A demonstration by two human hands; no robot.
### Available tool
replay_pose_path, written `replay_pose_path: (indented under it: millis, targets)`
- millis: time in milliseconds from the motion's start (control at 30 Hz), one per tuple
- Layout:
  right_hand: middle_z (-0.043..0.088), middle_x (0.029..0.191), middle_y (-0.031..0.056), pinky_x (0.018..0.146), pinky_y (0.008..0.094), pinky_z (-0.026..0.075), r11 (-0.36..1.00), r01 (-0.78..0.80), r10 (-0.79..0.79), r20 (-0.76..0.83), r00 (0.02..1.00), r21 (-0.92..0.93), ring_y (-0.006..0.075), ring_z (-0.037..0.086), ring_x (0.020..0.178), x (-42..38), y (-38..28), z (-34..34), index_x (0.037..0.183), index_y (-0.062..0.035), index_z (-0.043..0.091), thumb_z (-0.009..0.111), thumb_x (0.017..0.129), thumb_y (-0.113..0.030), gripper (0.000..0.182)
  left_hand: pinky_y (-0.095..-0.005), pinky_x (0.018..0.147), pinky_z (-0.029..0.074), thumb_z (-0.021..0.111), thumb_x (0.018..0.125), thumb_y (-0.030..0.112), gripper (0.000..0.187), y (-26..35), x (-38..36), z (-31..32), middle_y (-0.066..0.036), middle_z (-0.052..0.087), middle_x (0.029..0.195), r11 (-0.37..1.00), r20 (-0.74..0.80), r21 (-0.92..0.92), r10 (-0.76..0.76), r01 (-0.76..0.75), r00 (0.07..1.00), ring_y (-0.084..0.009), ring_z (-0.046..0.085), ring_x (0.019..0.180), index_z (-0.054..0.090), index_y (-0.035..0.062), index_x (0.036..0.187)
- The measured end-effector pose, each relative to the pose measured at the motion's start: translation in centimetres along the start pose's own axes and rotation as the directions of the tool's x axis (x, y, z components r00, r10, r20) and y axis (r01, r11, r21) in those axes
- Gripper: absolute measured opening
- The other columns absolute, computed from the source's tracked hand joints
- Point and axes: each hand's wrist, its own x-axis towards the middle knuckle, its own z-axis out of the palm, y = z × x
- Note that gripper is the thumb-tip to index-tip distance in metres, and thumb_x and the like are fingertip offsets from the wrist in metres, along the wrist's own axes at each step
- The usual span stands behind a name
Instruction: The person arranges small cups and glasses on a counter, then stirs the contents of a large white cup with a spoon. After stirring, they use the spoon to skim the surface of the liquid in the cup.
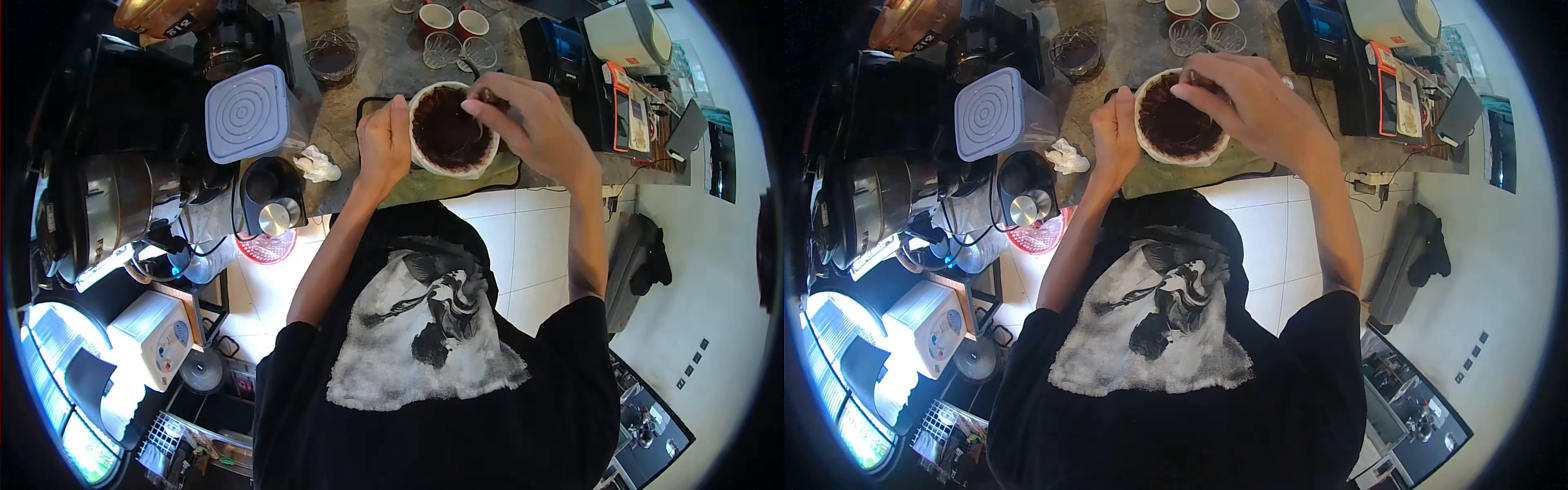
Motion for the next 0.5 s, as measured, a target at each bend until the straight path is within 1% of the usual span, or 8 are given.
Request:
replay_pose_path:
  millis: [67, 100, 167, 300, 367, 500]
  targets:
    - [0.061, 0.079, 0.017, 0.065, 0.0378, 0.047, 0.996, -0.083, 0.084, -0.016, 0.996, 0.02, 0.0335, 0.06, 0.069, -0.2, -0.4, -0.9, 0.094, 0.0009, 0.06, 0.062, 0.095, -0.02, 0.021, -0.0461, 0.053, 0.037, 0.042, 0.103, 0.018, 0.039, -0.1, 0.0, -0.1, -0.021, 0.049, 0.058, 1.0, 0.008, 0.0, -0.002, 0.002, 1.0, -0.0409, 0.051, 0.053, 0.052, -0.0033, 0.071]
    - [0.061, 0.079, 0.017, 0.065, 0.0378, 0.047, 0.996, -0.085, 0.085, -0.018, 0.996, 0.02, 0.0335, 0.06, 0.069, -0.2, -0.7, -1.3, 0.094, 0.0009, 0.06, 0.062, 0.095, -0.02, 0.021, -0.0461, 0.053, 0.037, 0.042, 0.103, 0.018, 0.04, -0.2, 0.0, 0.0, -0.021, 0.049, 0.058, 1.0, 0.016, 0.002, -0.003, 0.003, 1.0, -0.0408, 0.051, 0.053, 0.052, -0.0032, 0.071]
    - [0.06, 0.077, 0.0164, 0.062, 0.0359, 0.046, 0.991, -0.131, 0.132, -0.027, 0.991, 0.037, 0.0308, 0.058, 0.064, -0.3, -1.3, -2.0, 0.093, 0.0009, 0.06, 0.063, 0.095, -0.019, 0.02, -0.046, 0.053, 0.037, 0.042, 0.103, 0.018, 0.04, 0.0, 0.0, 0.0, -0.021, 0.048, 0.058, 1.0, 0.014, -0.003, -0.007, 0.007, 1.0, -0.0407, 0.051, 0.053, 0.052, -0.0031, 0.071]
    - [0.06, 0.077, 0.0166, 0.063, 0.037, 0.046, 0.996, -0.09, 0.09, -0.023, 0.996, 0.016, 0.0324, 0.059, 0.067, -0.4, -0.4, -1.4, 0.094, 0.0011, 0.06, 0.062, 0.096, -0.02, 0.021, -0.0455, 0.053, 0.036, 0.042, 0.103, 0.018, 0.04, -0.3, 0.0, 0.1, -0.02, 0.048, 0.057, 0.999, 0.011, -0.032, -0.015, 0.015, 1.0, -0.0399, 0.049, 0.052, 0.052, -0.0032, 0.07]
    - [0.06, 0.078, 0.0165, 0.064, 0.0379, 0.046, 1.0, -0.028, 0.028, -0.007, 1.0, -0.009, 0.0339, 0.059, 0.07, -0.1, 0.1, -0.7, 0.095, 0.0014, 0.06, 0.062, 0.096, -0.021, 0.022, -0.0453, 0.053, 0.036, 0.042, 0.103, 0.018, 0.04, -0.1, 0.0, 0.0, -0.02, 0.047, 0.057, 1.0, 0.013, -0.023, -0.021, 0.021, 1.0, -0.0397, 0.049, 0.052, 0.052, -0.0032, 0.07]
    - [0.06, 0.078, 0.0166, 0.065, 0.0387, 0.046, 1.0, -0.003, 0.003, 0.011, 1.0, 0.026, 0.035, 0.059, 0.072, 0.0, 0.7, 0.4, 0.095, 0.0016, 0.059, 0.061, 0.096, -0.021, 0.023, -0.0449, 0.053, 0.037, 0.042, 0.103, 0.019, 0.04, 0.3, 0.0, 0.0, -0.02, 0.048, 0.058, 0.999, 0.012, -0.033, -0.033, 0.034, 0.999, -0.0395, 0.049, 0.052, 0.052, -0.0032, 0.071]
